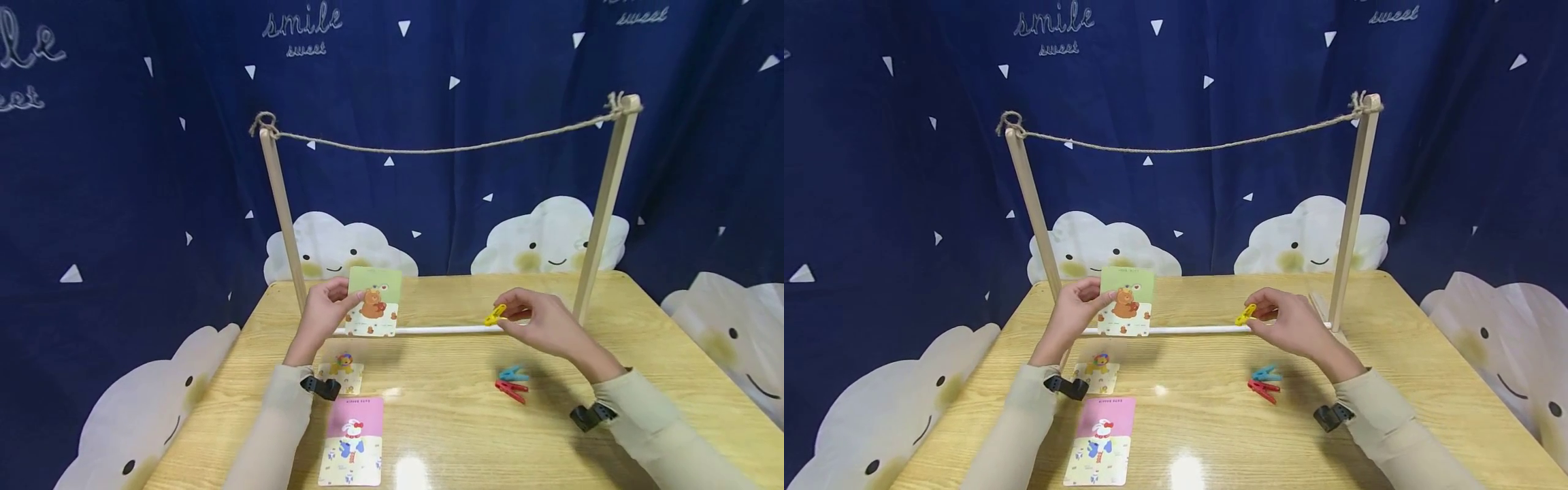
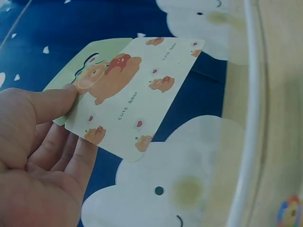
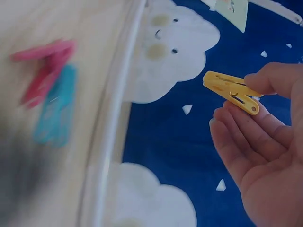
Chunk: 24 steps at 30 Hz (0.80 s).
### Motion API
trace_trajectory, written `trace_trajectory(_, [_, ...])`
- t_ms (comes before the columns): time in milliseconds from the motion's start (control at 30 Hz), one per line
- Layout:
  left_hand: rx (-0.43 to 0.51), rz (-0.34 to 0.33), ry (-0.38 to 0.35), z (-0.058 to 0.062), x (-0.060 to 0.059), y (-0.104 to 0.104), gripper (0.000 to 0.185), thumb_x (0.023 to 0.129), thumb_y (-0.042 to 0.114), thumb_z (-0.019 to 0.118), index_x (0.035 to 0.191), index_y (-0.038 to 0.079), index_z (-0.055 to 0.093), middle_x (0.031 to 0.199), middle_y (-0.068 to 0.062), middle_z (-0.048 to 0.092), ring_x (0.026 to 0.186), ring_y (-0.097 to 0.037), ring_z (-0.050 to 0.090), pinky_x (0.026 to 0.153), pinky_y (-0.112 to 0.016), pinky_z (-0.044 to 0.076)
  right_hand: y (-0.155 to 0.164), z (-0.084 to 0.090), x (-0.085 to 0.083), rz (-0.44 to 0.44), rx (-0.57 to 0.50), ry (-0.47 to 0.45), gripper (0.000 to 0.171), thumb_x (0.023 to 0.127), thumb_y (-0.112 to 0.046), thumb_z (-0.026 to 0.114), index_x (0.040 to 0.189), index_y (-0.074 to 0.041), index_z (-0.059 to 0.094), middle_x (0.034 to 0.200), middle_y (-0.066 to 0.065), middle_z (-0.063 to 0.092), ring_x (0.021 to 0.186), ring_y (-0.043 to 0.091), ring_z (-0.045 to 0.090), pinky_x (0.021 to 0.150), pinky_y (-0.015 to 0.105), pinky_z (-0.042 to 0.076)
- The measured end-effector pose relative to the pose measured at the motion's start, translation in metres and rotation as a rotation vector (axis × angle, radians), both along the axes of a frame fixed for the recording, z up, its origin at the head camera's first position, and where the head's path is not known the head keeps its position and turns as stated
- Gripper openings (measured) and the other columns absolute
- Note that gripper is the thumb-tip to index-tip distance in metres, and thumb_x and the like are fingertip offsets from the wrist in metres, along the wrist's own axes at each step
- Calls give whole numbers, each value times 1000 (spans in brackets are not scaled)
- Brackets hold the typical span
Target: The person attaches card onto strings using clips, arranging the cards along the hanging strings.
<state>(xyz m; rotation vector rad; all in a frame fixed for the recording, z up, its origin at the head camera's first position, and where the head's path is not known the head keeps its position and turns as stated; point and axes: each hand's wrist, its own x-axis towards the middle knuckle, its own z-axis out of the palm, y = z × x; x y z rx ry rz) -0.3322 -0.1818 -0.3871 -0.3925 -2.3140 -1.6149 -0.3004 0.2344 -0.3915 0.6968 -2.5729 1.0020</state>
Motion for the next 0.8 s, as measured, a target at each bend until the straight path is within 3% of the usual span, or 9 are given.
trace_trajectory(233, [50,84,-10,21,1,-10,28,90,26,83,110,7,76,96,-9,75,88,-16,67,75,-27,53,-29,31,-7,37,-11,46,23,88,-18,82,108,-15,72,86,-8,74,79,8,71,77,35,60])
trace_trajectory(600, [127,106,41,46,1,-19,35,89,29,84,114,5,76,105,-13,77,91,-12,68,77,-22,53,-62,71,-14,32,-56,90,33,89,-21,83,118,-15,71,89,-6,76,81,11,72,74,24,57])
trace_trajectory(800, [145,127,69,61,-4,-20,36,89,27,84,115,4,77,106,-14,77,90,-11,69,77,-22,53,-67,86,-14,24,-88,118,30,86,-22,86,111,-15,71,90,-4,77,80,12,72,72,20,55])
